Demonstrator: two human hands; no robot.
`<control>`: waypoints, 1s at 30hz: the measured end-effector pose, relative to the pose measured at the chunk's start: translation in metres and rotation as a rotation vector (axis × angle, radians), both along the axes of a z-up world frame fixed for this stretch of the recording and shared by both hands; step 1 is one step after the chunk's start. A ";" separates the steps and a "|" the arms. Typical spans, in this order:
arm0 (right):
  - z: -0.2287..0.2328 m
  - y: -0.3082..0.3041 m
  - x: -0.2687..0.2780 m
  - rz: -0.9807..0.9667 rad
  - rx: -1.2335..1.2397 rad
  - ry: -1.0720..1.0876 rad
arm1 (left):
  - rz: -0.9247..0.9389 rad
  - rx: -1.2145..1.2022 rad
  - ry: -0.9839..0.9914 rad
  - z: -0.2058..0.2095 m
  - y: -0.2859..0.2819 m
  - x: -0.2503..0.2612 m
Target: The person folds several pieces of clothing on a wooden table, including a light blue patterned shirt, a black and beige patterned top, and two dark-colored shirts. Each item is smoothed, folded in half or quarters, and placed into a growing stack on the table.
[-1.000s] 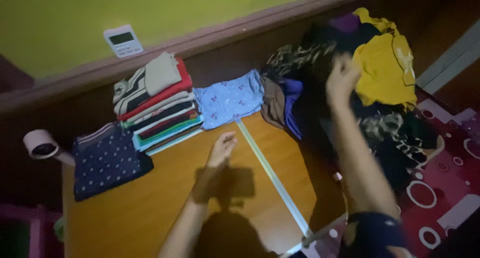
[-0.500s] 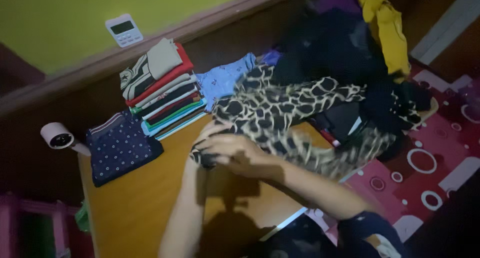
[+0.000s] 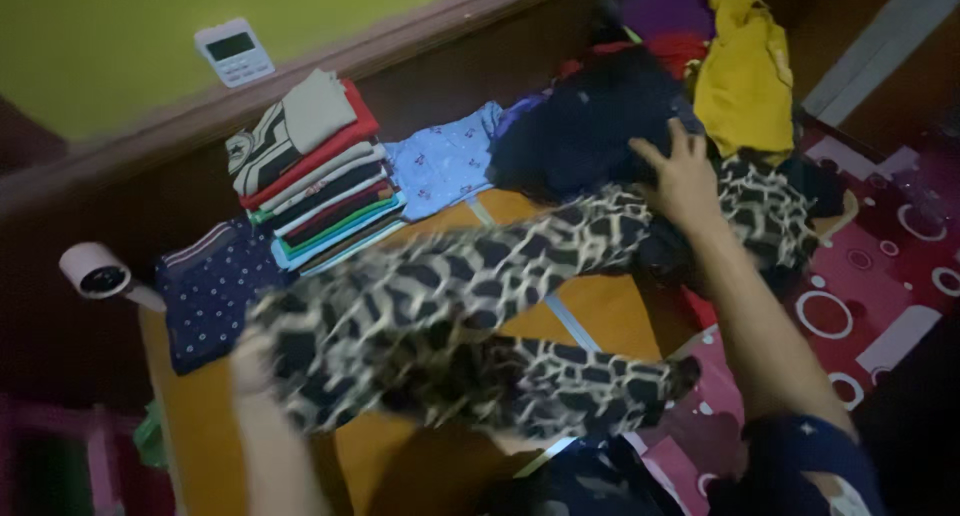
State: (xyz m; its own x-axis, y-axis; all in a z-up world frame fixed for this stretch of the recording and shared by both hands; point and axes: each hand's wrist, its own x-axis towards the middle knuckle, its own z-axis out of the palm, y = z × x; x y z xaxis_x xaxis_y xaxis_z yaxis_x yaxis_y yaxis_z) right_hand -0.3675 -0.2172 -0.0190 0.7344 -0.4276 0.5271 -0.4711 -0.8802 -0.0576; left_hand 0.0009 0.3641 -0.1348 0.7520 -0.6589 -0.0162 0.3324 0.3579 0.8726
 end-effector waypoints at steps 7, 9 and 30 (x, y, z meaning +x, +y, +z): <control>0.014 -0.126 0.028 -0.117 -0.501 -0.244 | -0.009 0.144 -0.021 -0.004 0.171 0.007; 0.029 -0.162 0.032 -0.201 -0.602 -0.357 | 0.189 0.585 0.064 0.011 0.173 -0.009; -0.087 0.190 0.079 0.378 0.518 0.682 | 0.137 1.385 -0.484 0.022 0.102 -0.030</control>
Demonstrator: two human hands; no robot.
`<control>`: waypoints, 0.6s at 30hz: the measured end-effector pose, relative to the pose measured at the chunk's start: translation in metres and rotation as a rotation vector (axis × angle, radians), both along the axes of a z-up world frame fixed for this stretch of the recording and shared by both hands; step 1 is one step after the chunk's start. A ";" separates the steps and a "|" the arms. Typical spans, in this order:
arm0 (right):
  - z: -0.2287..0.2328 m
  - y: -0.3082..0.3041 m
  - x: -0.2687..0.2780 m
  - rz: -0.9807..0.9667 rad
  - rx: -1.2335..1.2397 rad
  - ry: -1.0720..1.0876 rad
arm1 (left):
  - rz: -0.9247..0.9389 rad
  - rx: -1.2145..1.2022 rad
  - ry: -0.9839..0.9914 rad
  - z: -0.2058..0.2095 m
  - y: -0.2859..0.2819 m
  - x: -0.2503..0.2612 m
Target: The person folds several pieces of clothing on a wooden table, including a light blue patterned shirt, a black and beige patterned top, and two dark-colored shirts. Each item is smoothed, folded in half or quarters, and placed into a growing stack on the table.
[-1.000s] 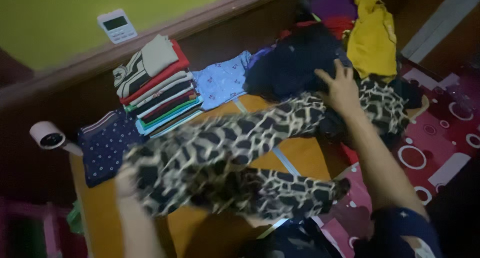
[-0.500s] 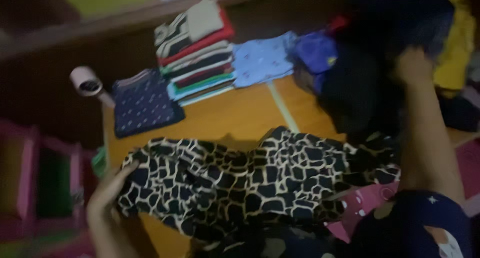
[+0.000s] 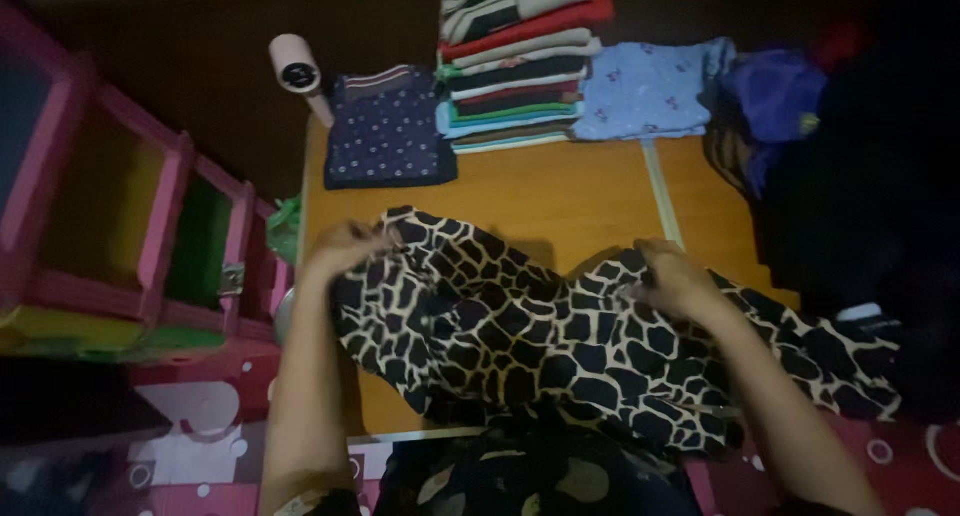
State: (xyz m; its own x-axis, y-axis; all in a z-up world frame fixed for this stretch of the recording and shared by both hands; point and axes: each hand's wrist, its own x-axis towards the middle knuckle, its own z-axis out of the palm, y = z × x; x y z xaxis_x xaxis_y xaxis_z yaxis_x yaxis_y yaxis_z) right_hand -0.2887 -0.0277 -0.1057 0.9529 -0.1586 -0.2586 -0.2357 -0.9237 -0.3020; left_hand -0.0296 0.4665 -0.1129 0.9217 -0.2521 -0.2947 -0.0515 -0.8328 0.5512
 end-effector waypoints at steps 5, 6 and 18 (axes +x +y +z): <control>0.035 -0.081 0.026 -0.143 -0.008 -0.591 | -0.085 0.196 0.043 0.026 0.029 -0.016; 0.051 -0.091 0.034 -0.244 0.047 -0.629 | 0.024 0.144 -0.071 0.036 0.038 -0.019; 0.074 0.055 -0.075 0.036 0.309 0.056 | 0.430 0.254 -0.410 -0.031 0.141 -0.070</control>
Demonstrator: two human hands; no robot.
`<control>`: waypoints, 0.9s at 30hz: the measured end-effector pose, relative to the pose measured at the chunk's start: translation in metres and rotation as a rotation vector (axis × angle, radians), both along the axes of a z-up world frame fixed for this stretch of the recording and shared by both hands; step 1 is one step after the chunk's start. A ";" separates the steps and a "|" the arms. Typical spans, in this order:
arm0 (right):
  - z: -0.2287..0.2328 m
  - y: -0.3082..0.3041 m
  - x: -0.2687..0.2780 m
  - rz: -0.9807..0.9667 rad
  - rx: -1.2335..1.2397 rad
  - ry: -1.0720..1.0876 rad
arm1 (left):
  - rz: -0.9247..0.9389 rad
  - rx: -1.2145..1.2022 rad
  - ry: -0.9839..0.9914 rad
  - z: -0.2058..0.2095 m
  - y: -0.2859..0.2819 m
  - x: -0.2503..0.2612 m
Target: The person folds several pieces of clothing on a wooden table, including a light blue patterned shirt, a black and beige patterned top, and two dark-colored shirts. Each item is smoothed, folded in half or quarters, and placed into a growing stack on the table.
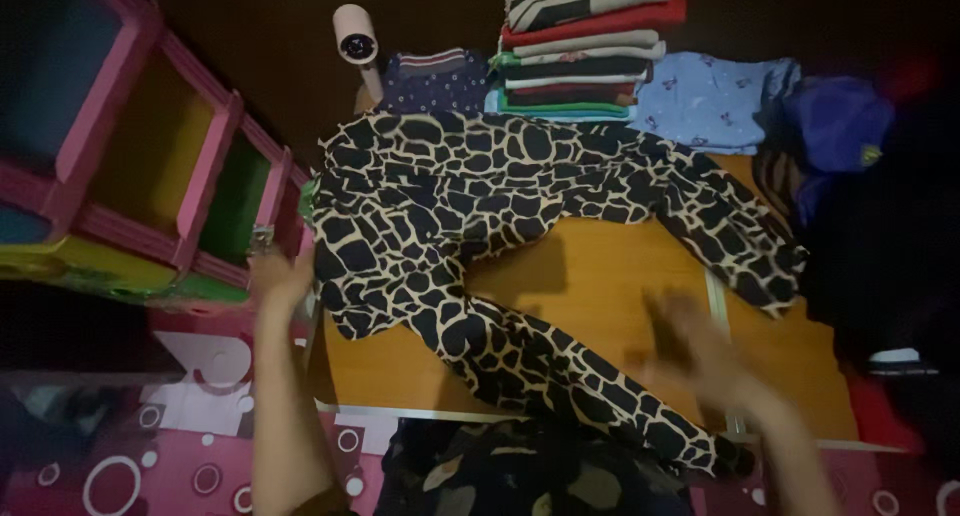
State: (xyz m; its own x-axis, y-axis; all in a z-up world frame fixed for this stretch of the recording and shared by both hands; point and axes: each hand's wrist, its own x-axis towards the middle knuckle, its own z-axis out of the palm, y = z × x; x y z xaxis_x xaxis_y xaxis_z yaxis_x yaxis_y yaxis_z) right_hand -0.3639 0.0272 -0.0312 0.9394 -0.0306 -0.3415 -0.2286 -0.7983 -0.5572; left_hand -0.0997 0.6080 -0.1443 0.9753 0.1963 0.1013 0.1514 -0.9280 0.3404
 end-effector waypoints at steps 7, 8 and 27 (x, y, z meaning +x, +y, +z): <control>-0.105 0.016 -0.060 0.136 -0.057 -0.378 | -0.202 -0.100 0.075 0.007 -0.065 -0.032; -0.117 0.006 -0.063 0.063 -0.030 -0.211 | -0.299 -0.124 -0.028 0.007 -0.074 -0.031; -0.073 -0.032 0.015 -0.169 -0.410 -0.583 | -0.582 -0.285 -0.510 0.044 -0.149 -0.070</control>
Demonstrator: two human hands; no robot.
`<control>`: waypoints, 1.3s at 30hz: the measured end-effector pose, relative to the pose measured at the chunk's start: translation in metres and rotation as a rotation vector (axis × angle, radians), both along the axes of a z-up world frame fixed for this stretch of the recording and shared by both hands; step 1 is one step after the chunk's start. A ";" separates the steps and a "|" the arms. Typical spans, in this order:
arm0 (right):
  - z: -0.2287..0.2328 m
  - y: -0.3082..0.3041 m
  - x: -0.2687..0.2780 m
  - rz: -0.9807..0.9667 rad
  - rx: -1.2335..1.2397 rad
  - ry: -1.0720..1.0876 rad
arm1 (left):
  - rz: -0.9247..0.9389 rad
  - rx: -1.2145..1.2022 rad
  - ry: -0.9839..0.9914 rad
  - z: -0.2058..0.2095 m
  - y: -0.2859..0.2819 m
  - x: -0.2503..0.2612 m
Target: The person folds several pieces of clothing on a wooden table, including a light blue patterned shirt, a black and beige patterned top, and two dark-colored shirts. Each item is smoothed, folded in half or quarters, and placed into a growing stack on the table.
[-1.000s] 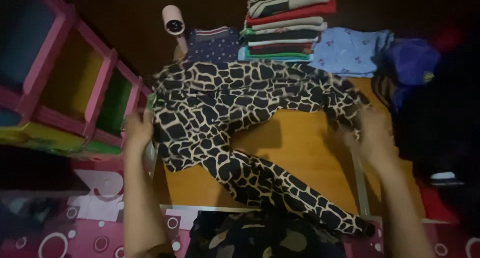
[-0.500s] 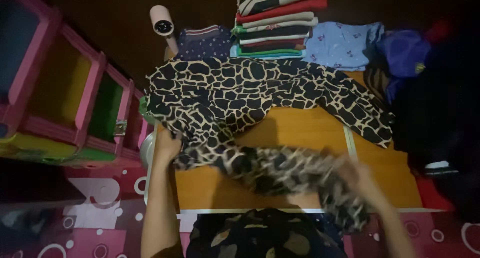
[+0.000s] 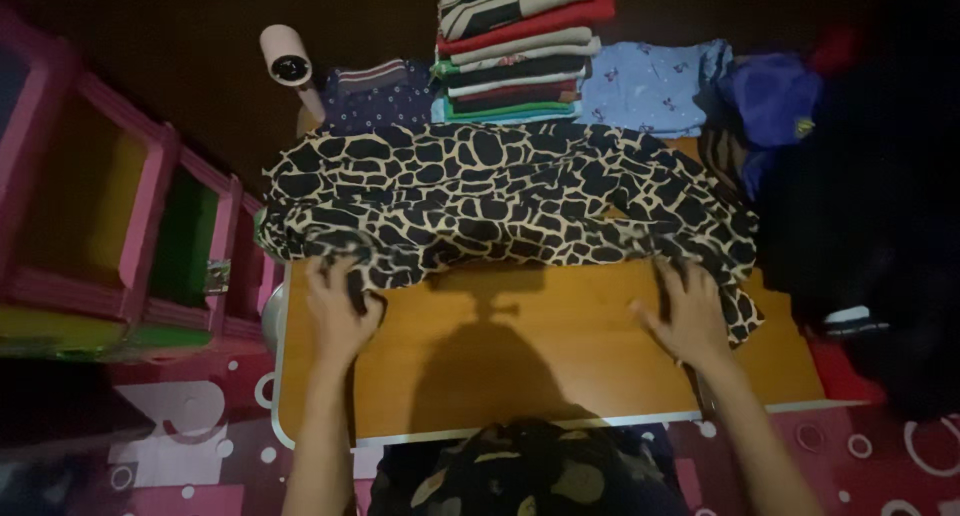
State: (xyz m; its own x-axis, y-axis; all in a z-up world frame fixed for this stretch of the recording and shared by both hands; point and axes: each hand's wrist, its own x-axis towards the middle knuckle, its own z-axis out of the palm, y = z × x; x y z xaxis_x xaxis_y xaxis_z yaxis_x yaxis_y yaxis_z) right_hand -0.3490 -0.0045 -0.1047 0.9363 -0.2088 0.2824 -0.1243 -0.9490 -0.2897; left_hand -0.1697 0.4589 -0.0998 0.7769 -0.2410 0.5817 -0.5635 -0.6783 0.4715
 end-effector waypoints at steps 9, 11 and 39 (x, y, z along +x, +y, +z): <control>0.017 -0.114 -0.009 -0.120 0.648 -0.008 | 0.107 -0.562 0.056 0.045 0.062 0.025; 0.046 -0.140 -0.010 -0.106 1.009 -0.159 | 0.022 -0.877 0.125 0.068 0.075 0.026; 0.018 -0.092 -0.038 -0.174 -0.083 0.100 | 0.140 -0.528 -0.007 0.030 0.154 0.046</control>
State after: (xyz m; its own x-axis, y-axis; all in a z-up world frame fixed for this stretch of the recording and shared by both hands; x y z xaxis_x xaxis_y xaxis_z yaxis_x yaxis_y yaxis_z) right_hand -0.3867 -0.0967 -0.0866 0.9122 -0.3498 0.2132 -0.3126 -0.9308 -0.1896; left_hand -0.1237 0.6126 -0.0694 0.7765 0.1902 0.6007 -0.4891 -0.4192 0.7649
